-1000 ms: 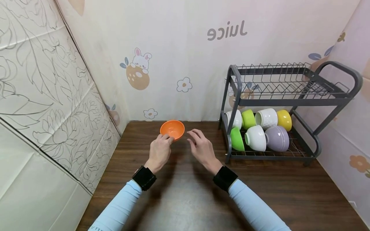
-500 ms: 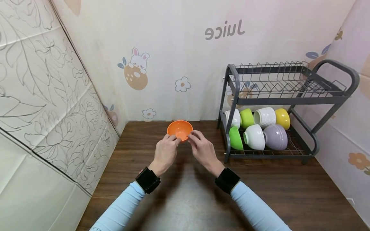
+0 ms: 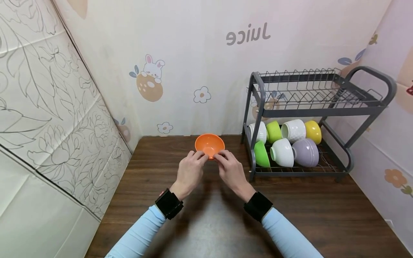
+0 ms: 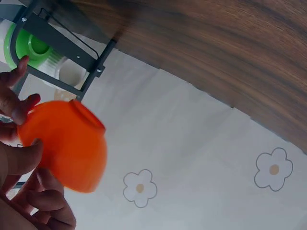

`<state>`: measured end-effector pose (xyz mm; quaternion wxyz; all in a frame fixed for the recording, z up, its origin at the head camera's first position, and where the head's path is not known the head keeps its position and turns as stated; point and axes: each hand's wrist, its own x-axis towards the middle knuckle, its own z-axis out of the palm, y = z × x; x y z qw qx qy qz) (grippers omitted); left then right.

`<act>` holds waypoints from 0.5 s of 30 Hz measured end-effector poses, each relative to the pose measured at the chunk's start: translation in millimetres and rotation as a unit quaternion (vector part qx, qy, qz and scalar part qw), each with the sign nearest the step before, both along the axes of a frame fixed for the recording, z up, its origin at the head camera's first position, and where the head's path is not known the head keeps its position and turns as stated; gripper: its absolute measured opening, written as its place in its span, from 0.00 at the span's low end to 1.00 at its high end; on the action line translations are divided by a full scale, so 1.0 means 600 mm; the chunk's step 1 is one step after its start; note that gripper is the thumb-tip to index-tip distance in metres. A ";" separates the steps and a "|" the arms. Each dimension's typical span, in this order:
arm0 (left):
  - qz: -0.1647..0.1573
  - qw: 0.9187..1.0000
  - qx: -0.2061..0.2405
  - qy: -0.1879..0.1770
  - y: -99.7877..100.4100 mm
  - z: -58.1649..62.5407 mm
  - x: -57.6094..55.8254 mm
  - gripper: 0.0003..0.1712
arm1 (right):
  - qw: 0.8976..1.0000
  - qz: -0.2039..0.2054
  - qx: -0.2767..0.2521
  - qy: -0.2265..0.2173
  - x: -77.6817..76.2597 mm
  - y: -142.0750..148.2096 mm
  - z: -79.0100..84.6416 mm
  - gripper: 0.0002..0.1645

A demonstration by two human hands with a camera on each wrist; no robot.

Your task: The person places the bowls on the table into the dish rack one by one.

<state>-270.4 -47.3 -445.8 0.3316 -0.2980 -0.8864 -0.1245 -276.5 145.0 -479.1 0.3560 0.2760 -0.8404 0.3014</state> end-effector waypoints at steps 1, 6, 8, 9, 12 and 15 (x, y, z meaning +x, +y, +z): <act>-0.007 1.000 0.006 0.008 0.002 -0.001 0.001 0.18 | 1.000 0.000 -0.001 0.005 0.003 0.003 0.001 0.14; -0.029 0.998 0.040 0.046 0.015 -0.004 0.003 0.18 | 0.999 -0.008 -0.007 0.030 0.016 0.023 0.008 0.15; -0.031 0.997 0.057 0.050 0.020 -0.005 0.003 0.19 | 0.999 -0.014 -0.011 0.042 0.020 0.032 0.011 0.15; -0.031 0.996 0.065 0.050 0.022 -0.006 0.003 0.19 | 0.999 -0.017 -0.013 0.046 0.022 0.037 0.013 0.15; -0.033 0.995 0.086 0.042 0.029 -0.007 0.003 0.25 | 0.998 -0.027 -0.021 0.051 0.029 0.051 0.016 0.14; -0.034 0.994 0.102 0.031 0.035 -0.008 0.003 0.31 | 0.998 -0.036 -0.032 0.044 0.037 0.063 0.018 0.14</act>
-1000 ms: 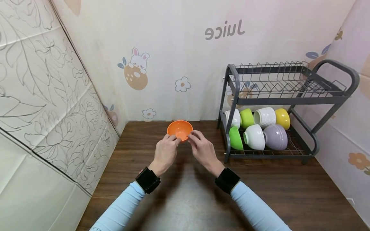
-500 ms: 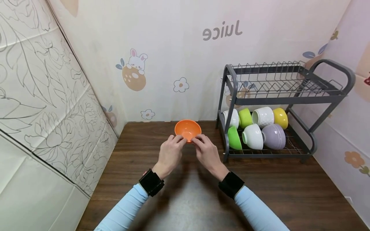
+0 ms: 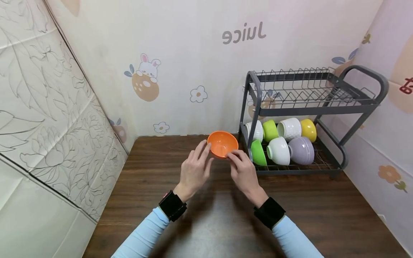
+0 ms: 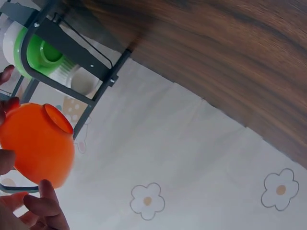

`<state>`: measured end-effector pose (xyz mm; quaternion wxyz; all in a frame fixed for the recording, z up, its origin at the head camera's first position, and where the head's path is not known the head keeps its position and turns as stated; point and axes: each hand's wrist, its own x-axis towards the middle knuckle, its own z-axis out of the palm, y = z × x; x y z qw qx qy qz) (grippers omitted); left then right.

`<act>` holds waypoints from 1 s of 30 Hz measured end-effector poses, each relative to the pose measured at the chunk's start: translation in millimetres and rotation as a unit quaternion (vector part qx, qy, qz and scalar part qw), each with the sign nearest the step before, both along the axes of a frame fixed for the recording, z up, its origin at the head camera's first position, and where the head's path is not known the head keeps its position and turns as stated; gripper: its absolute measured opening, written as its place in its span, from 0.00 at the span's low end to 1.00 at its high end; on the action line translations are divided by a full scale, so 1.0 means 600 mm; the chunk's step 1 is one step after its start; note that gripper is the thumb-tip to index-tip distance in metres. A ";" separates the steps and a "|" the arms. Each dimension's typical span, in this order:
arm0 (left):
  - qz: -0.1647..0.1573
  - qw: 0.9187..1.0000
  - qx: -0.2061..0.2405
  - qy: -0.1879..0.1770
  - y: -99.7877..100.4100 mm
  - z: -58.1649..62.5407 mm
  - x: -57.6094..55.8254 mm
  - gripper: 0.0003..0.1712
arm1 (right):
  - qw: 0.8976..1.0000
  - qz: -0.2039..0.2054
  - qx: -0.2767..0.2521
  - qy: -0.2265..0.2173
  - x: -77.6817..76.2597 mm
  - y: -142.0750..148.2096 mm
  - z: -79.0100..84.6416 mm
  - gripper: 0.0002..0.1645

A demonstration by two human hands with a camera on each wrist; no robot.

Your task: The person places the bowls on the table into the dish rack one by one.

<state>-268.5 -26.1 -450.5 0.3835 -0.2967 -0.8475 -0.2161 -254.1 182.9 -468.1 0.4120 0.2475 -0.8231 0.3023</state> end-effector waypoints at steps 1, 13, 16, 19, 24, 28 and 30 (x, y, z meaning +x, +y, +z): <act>-0.002 1.000 0.003 -0.003 0.003 0.000 0.000 0.32 | 1.000 -0.003 -0.004 -0.003 0.003 0.004 0.000 0.13; -0.027 0.999 -0.007 -0.027 0.061 0.000 -0.006 0.32 | 0.998 -0.051 -0.031 -0.012 0.038 0.053 0.002 0.11; -0.036 0.999 -0.011 -0.036 0.075 -0.001 -0.005 0.33 | 0.998 -0.055 -0.033 -0.009 0.048 0.061 -0.001 0.12; -0.044 0.998 -0.011 -0.037 0.084 -0.003 -0.002 0.34 | 0.997 -0.061 -0.030 -0.019 0.060 0.067 -0.002 0.11; -0.059 0.998 -0.008 -0.030 0.093 -0.004 0.000 0.35 | 0.996 -0.080 -0.031 -0.025 0.080 0.080 0.000 0.12; -0.074 0.997 -0.008 -0.038 0.102 -0.002 -0.003 0.35 | 0.995 -0.093 -0.042 -0.006 0.089 0.097 0.000 0.13; -0.078 0.996 -0.013 -0.046 0.110 -0.002 -0.005 0.34 | 0.994 -0.101 -0.048 0.006 0.092 0.107 -0.002 0.15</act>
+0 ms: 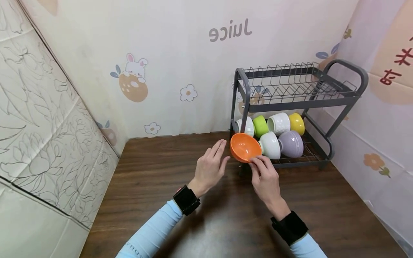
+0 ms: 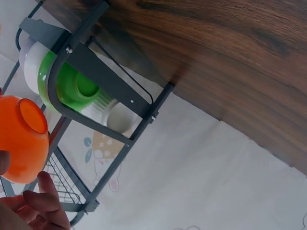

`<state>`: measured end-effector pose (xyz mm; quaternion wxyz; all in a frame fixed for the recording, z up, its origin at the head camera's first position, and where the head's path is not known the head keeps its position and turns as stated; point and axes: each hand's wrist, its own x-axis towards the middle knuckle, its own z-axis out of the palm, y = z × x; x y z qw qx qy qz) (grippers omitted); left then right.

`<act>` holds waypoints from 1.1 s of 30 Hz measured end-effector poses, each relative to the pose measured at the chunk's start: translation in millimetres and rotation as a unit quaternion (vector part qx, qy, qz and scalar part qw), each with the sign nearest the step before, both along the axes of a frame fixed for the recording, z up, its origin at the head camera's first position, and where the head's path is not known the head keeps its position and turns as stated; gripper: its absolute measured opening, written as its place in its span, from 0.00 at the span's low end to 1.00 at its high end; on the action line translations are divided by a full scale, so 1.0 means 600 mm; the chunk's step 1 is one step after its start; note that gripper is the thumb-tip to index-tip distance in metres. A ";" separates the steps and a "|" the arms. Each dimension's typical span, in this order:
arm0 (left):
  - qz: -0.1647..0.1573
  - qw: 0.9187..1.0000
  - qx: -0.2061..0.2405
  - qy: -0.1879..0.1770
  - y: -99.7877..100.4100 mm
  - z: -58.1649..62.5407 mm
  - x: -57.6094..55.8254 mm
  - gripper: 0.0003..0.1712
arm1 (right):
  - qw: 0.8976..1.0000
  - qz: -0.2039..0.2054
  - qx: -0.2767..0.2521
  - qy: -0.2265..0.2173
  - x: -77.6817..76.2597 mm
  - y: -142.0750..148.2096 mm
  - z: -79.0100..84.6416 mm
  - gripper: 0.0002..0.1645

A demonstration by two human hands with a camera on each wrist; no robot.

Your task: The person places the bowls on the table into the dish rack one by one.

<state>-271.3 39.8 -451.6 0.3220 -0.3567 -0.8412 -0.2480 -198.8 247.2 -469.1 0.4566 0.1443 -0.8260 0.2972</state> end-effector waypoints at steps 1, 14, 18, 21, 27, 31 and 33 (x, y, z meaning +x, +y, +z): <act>-0.001 1.000 -0.003 -0.003 0.003 0.000 -0.001 0.34 | 1.000 -0.003 -0.003 0.006 0.001 0.005 0.000 0.15; 0.009 0.995 -0.091 -0.025 0.065 -0.011 -0.028 0.28 | 0.997 -0.066 -0.039 0.026 0.004 0.091 0.013 0.13; 0.012 0.993 -0.114 -0.030 0.077 -0.018 -0.036 0.26 | 0.994 -0.095 -0.056 0.019 0.000 0.124 0.023 0.10; 0.013 0.990 -0.132 -0.040 0.083 -0.024 -0.039 0.26 | 0.991 -0.120 -0.062 0.006 -0.004 0.152 0.031 0.10; 0.018 0.985 -0.165 -0.046 0.090 -0.032 -0.043 0.25 | 0.981 -0.164 -0.106 -0.009 -0.020 0.215 0.045 0.13; 0.018 0.985 -0.168 -0.040 0.092 -0.037 -0.043 0.25 | 0.970 -0.195 -0.139 -0.038 -0.029 0.252 0.050 0.16; 0.018 0.985 -0.167 -0.036 0.093 -0.038 -0.043 0.24 | 0.966 -0.202 -0.154 -0.054 -0.032 0.267 0.050 0.17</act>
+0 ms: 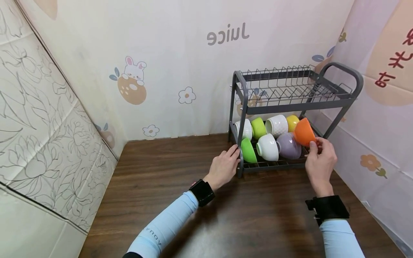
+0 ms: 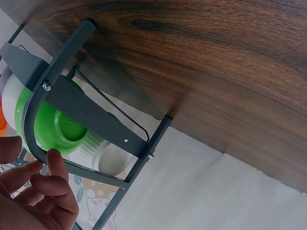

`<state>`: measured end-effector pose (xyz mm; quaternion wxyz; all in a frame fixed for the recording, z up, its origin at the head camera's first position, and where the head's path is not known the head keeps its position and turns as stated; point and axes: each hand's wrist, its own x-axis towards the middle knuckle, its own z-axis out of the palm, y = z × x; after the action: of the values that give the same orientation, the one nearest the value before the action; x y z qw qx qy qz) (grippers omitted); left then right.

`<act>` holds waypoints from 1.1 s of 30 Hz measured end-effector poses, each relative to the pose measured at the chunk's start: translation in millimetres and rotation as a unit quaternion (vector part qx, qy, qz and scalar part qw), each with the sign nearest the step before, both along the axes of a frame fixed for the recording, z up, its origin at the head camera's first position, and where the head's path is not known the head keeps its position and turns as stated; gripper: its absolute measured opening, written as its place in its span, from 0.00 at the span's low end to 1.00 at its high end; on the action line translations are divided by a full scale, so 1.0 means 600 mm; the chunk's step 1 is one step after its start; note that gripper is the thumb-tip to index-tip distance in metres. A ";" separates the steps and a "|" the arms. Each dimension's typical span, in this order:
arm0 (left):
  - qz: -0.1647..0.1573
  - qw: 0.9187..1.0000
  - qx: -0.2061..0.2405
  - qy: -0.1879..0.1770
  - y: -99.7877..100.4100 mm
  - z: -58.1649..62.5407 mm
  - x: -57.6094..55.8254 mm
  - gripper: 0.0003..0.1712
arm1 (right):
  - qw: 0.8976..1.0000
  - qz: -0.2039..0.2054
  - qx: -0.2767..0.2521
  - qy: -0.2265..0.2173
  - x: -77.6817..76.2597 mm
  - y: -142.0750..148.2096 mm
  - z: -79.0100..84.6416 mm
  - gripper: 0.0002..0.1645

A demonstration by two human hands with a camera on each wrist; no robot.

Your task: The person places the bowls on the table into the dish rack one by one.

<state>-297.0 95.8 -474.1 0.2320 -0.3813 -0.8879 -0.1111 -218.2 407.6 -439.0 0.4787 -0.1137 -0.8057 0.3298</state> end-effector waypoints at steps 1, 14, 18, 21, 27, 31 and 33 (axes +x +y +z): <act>0.000 1.000 0.001 0.001 0.000 0.000 0.000 0.24 | 1.000 -0.002 -0.009 -0.005 -0.001 0.006 0.000 0.18; 0.000 1.000 0.005 0.007 0.000 0.001 0.000 0.23 | 0.979 0.000 -0.161 -0.128 -0.019 0.065 -0.002 0.24; -0.002 1.000 0.006 0.007 0.000 -0.002 0.000 0.23 | 0.966 0.014 -0.213 -0.149 -0.028 0.073 -0.006 0.24; -0.004 1.000 0.010 0.012 -0.001 -0.003 0.001 0.23 | 0.954 0.023 -0.247 -0.167 -0.033 0.076 -0.005 0.22; 0.000 1.000 0.009 0.021 -0.001 -0.006 -0.001 0.23 | 0.944 0.031 -0.263 -0.199 -0.040 0.086 -0.014 0.23; 0.002 1.000 0.009 0.029 -0.002 -0.007 -0.002 0.23 | 0.937 0.033 -0.280 -0.208 -0.044 0.091 -0.022 0.22; 0.002 0.999 0.010 0.032 -0.002 -0.007 -0.003 0.23 | 0.934 0.031 -0.284 -0.214 -0.047 0.093 -0.026 0.21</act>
<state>-298.6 94.7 -478.3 0.2638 -0.3810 -0.8796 -0.1074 -246.4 463.7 -454.5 0.2322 -0.2879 -0.7651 0.5272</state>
